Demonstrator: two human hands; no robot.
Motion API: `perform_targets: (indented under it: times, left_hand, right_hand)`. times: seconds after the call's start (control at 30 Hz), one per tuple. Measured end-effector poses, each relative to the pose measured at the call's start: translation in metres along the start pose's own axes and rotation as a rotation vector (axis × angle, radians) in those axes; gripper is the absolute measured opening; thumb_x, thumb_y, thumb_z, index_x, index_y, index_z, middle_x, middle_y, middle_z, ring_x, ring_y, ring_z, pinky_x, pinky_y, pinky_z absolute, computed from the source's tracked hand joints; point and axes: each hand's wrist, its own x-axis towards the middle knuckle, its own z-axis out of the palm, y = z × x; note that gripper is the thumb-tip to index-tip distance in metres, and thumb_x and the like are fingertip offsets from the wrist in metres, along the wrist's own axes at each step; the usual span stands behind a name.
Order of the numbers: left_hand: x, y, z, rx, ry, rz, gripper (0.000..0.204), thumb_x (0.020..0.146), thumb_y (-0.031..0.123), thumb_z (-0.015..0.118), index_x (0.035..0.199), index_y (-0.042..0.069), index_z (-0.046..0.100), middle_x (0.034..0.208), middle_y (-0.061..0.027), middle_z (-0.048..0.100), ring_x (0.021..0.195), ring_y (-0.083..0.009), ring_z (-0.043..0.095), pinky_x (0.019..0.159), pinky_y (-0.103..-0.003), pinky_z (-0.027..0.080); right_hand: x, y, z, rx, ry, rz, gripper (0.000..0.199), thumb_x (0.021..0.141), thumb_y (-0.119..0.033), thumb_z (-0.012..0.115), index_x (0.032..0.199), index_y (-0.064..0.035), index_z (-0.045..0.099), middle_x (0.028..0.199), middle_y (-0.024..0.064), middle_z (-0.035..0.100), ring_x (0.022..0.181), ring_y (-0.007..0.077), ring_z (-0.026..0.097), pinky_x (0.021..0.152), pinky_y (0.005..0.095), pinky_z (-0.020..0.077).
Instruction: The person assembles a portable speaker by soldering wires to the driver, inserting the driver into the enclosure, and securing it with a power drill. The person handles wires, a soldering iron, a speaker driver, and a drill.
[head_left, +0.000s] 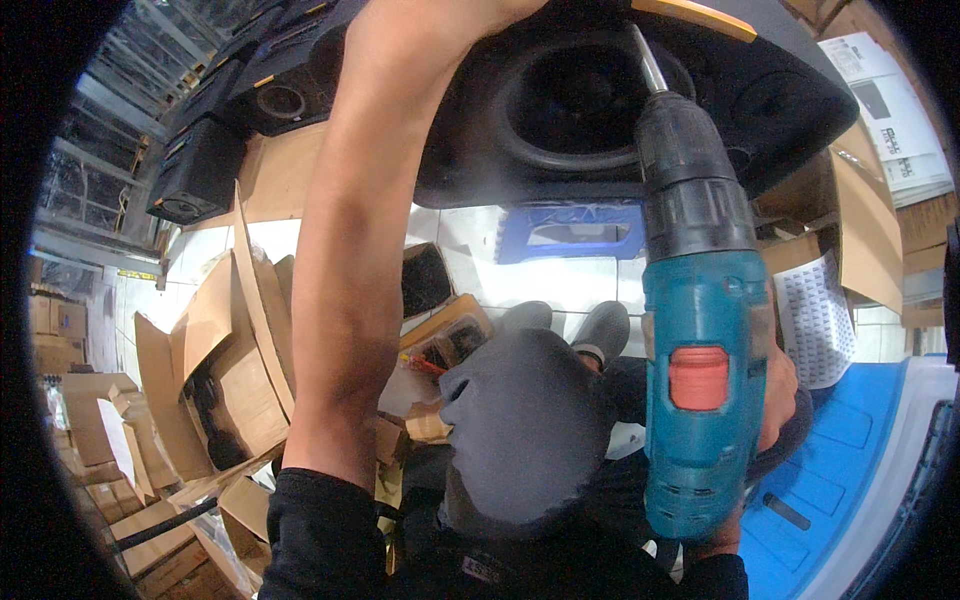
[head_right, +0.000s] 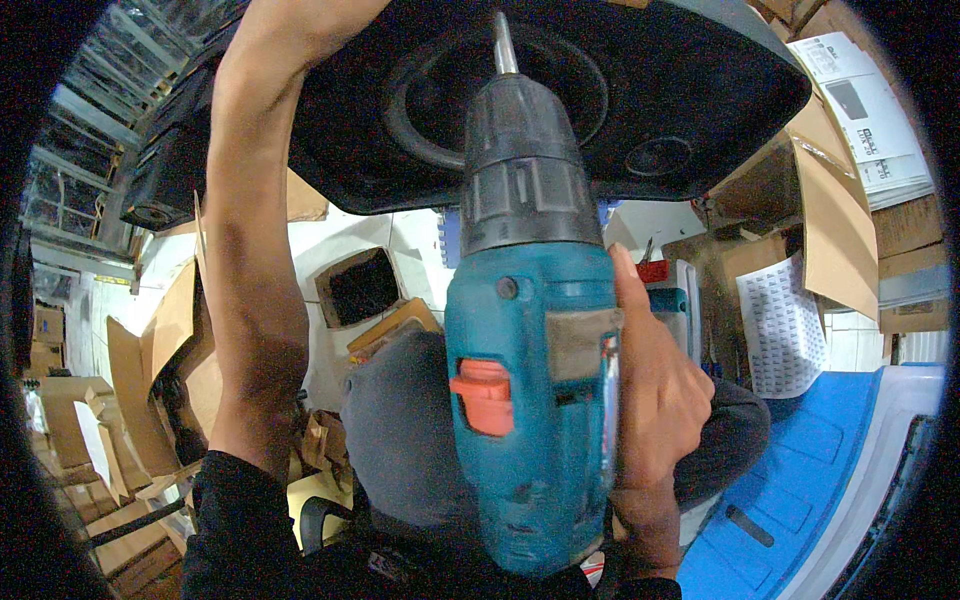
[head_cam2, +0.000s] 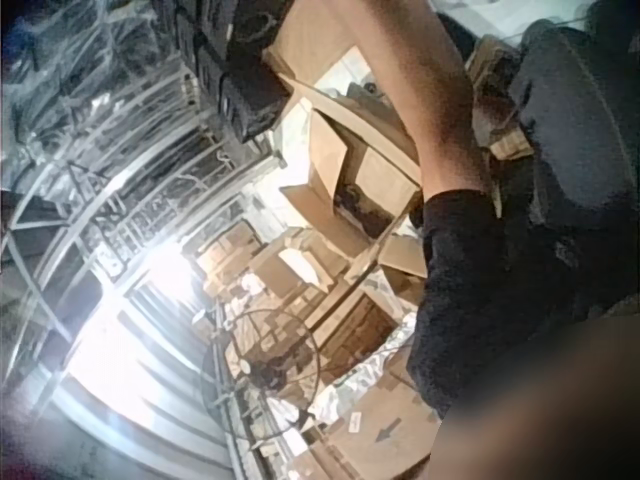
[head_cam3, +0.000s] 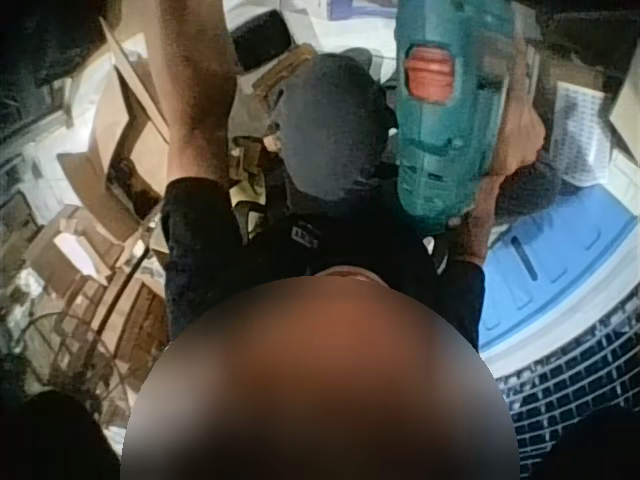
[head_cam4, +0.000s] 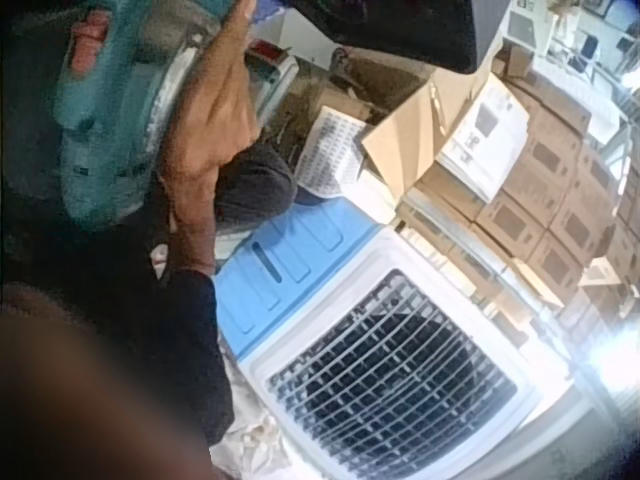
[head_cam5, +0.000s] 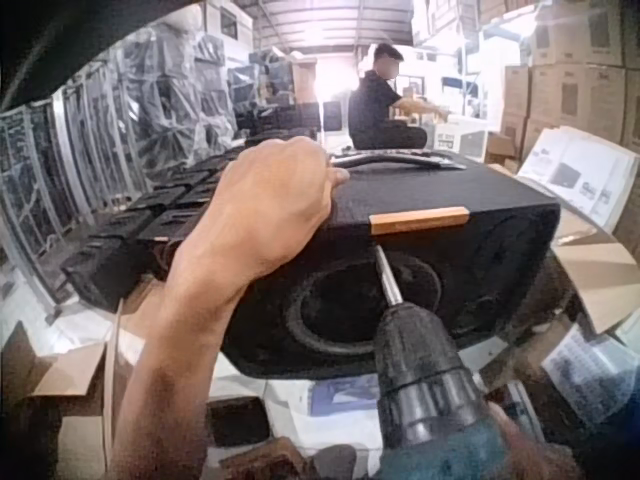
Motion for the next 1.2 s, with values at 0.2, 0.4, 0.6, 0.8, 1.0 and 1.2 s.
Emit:
perform_targets:
  times: [0.2, 0.4, 0.6, 0.8, 1.0, 1.2]
  left_hand:
    - [-0.001, 0.009, -0.007, -0.147, 0.033, -0.133, 0.032, 0.092, 0.018, 0.055, 0.072, -0.006, 0.062, 0.078, -0.03, 0.062, 0.081, -0.0462, 0.061, 0.072, -0.051, 0.047]
    - [0.004, 0.003, -0.015, -0.372, 0.234, -0.357, 0.037, 0.096, 0.027, 0.058, 0.08, -0.005, 0.067, 0.076, -0.028, 0.062, 0.077, -0.0354, 0.067, 0.07, -0.046, 0.047]
    - [-0.068, 0.014, -0.055, -2.544, 0.034, -1.02, 0.024, 0.105, 0.029, 0.048, 0.104, 0.006, 0.055, 0.065, 0.0064, 0.03, 0.054, -0.0043, 0.025, 0.044, -0.021, 0.019]
    - [-0.134, 0.077, -0.03, -2.371, -0.205, -1.611, 0.032, 0.105, 0.031, 0.047, 0.117, 0.003, 0.057, 0.069, 0.0063, 0.035, 0.056, -0.005, 0.029, 0.043, -0.02, 0.022]
    - [-0.14, 0.086, -0.004, -1.901, -0.332, -1.499, 0.033, 0.1, 0.015, 0.055, 0.126, -0.004, 0.056, 0.086, -0.0002, 0.055, 0.067, -0.0047, 0.042, 0.049, -0.018, 0.025]
    - [-0.147, 0.092, 0.004, -1.779, -0.316, -1.594, 0.034, 0.098, 0.008, 0.048, 0.128, -0.008, 0.054, 0.093, -0.0036, 0.055, 0.072, -0.0081, 0.043, 0.057, -0.021, 0.032]
  right_hand:
    - [0.003, 0.001, 0.005, 0.08, 0.03, -0.092, 0.037, 0.078, -0.023, 0.069, 0.11, -0.0075, 0.058, 0.083, 0.0089, 0.07, 0.069, 0.0221, 0.07, 0.059, 0.0326, 0.054]
    - [-0.048, -0.001, -0.027, 0.1, 0.025, -0.033, 0.034, 0.073, -0.029, 0.075, 0.097, -0.007, 0.064, 0.077, 0.0075, 0.07, 0.065, 0.0226, 0.069, 0.055, 0.0342, 0.0537]
    - [-0.097, 0.014, -0.02, 0.175, -0.006, 0.634, 0.034, 0.068, -0.035, 0.081, 0.084, -0.0065, 0.07, 0.072, 0.0061, 0.069, 0.062, 0.0231, 0.069, 0.051, 0.0357, 0.0535]
    - [-0.109, 0.026, 0.005, -0.261, 0.139, 0.613, 0.032, 0.064, -0.035, 0.084, 0.069, -0.0059, 0.072, 0.062, 0.0052, 0.067, 0.056, 0.0232, 0.067, 0.049, 0.0351, 0.0527]
    - [-0.093, 0.046, 0.024, -0.254, -0.296, 1.302, 0.032, 0.059, -0.043, 0.085, 0.067, -0.0139, 0.073, 0.057, 0.0, 0.064, 0.054, 0.0184, 0.066, 0.051, 0.0317, 0.0541]
    - [-0.114, 0.053, 0.025, 0.036, -0.307, 0.819, 0.037, 0.068, -0.054, 0.079, 0.069, -0.0174, 0.073, 0.062, -0.0005, 0.068, 0.056, 0.0131, 0.067, 0.051, 0.0291, 0.0542]
